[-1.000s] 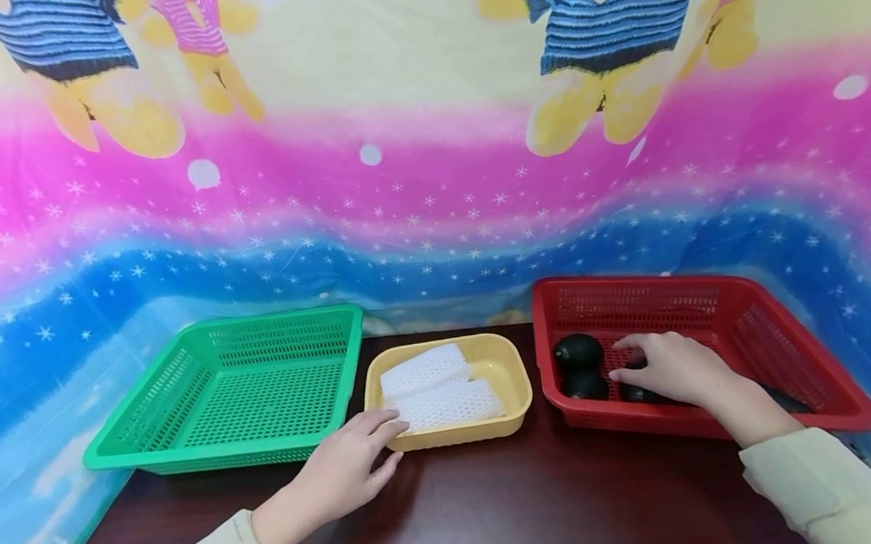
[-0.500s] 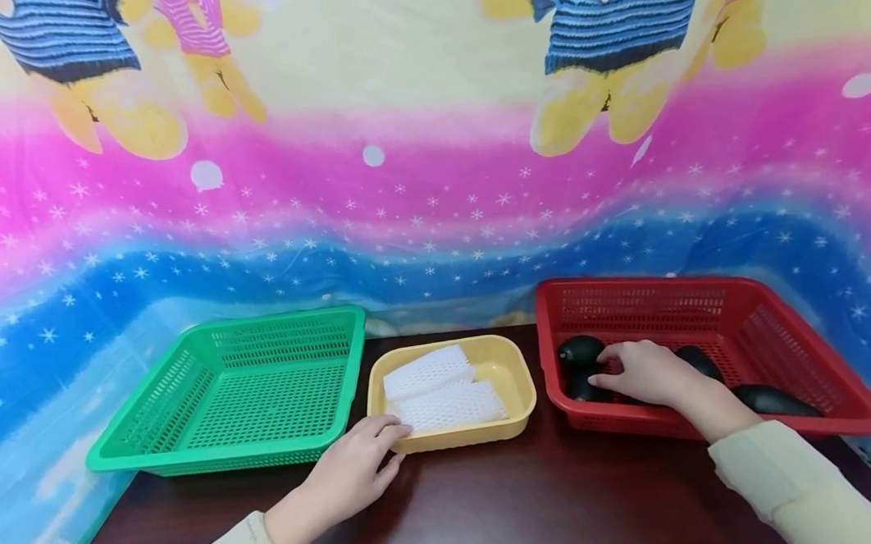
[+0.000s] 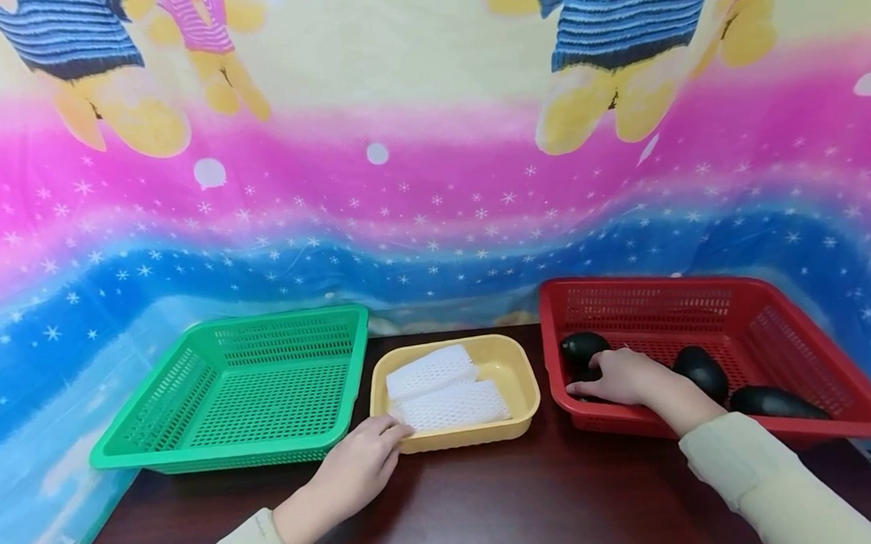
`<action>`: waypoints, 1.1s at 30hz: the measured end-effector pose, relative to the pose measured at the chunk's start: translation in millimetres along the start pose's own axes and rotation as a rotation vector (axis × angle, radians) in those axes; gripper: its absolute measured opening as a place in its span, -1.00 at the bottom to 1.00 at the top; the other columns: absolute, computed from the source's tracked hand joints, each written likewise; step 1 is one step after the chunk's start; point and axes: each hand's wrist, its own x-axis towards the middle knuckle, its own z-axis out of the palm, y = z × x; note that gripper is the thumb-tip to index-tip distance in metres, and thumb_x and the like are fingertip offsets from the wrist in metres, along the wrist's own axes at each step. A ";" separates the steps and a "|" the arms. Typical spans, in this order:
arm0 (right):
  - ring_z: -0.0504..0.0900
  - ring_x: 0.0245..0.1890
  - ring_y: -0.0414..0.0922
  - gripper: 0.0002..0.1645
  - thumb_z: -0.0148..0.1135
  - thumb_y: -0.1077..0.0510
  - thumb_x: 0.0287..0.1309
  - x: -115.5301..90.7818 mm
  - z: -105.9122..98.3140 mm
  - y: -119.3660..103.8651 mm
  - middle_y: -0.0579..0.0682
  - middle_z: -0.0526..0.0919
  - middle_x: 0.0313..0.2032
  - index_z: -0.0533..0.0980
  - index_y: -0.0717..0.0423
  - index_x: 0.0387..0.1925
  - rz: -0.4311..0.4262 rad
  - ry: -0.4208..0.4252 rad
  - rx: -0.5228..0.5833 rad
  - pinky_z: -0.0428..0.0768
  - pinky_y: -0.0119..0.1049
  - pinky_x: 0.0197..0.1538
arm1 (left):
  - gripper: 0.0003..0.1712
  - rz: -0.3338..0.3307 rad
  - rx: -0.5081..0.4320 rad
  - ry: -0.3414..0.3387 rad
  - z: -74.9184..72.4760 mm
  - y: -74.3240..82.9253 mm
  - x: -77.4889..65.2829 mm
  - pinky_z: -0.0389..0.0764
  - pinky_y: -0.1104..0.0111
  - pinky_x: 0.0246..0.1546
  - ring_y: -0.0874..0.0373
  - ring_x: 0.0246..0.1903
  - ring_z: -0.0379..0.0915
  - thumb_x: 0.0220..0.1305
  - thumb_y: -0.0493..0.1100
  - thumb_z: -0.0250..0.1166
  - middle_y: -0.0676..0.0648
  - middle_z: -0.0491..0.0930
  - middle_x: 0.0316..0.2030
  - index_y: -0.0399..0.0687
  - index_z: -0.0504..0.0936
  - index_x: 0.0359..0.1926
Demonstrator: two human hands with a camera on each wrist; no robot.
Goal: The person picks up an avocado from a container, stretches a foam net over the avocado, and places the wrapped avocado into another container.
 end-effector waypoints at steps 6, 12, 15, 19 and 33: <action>0.66 -0.10 0.14 -0.13 0.35 -0.25 0.24 3.5 -1.5 -1.4 0.37 0.65 -0.04 0.50 0.50 0.15 -0.011 -0.025 0.029 0.62 0.16 -0.04 | -0.75 -0.010 0.000 0.000 2.9 -2.0 0.1 0.66 0.37 -0.22 0.11 -0.19 0.59 0.18 -0.41 0.43 0.01 0.63 -0.25 -0.07 0.74 -0.13; 0.62 -0.05 0.15 -0.17 0.35 -0.13 0.24 7.0 -1.8 -6.3 0.40 0.61 0.04 0.44 0.51 0.22 -0.014 -0.066 0.074 0.59 0.20 0.02 | -0.71 -0.019 0.004 0.001 4.4 -3.7 0.3 0.66 0.38 -0.24 0.12 -0.19 0.59 0.17 -0.47 0.42 0.02 0.63 -0.27 -0.06 0.73 -0.15; 0.61 -0.05 0.15 -0.17 0.36 -0.09 0.23 9.4 -0.2 -9.9 0.40 0.59 0.06 0.42 0.50 0.25 -0.009 -0.090 0.072 0.58 0.21 0.02 | -0.70 -0.021 0.006 0.000 5.1 -3.9 0.4 0.65 0.38 -0.25 0.13 -0.20 0.58 0.17 -0.48 0.40 0.02 0.62 -0.27 -0.06 0.72 -0.15; 0.59 -0.01 0.20 -0.16 0.40 -0.08 0.20 11.8 2.4 -13.3 0.42 0.58 0.07 0.40 0.47 0.26 -0.002 -0.101 0.063 0.57 0.24 0.03 | -0.70 -0.013 0.021 0.013 7.4 -4.7 0.3 0.64 0.39 -0.28 0.13 -0.22 0.58 0.17 -0.48 0.39 0.03 0.60 -0.29 -0.06 0.72 -0.16; 0.55 -0.12 0.09 -0.18 0.51 0.01 0.08 7.8 -2.2 -9.2 0.35 0.58 0.06 0.44 0.35 0.28 -0.028 -0.129 0.077 0.61 0.08 -0.09 | -0.72 -0.009 0.035 0.023 8.5 -4.1 0.7 0.64 0.38 -0.28 0.12 -0.24 0.59 0.15 -0.48 0.39 0.01 0.59 -0.31 -0.08 0.72 -0.18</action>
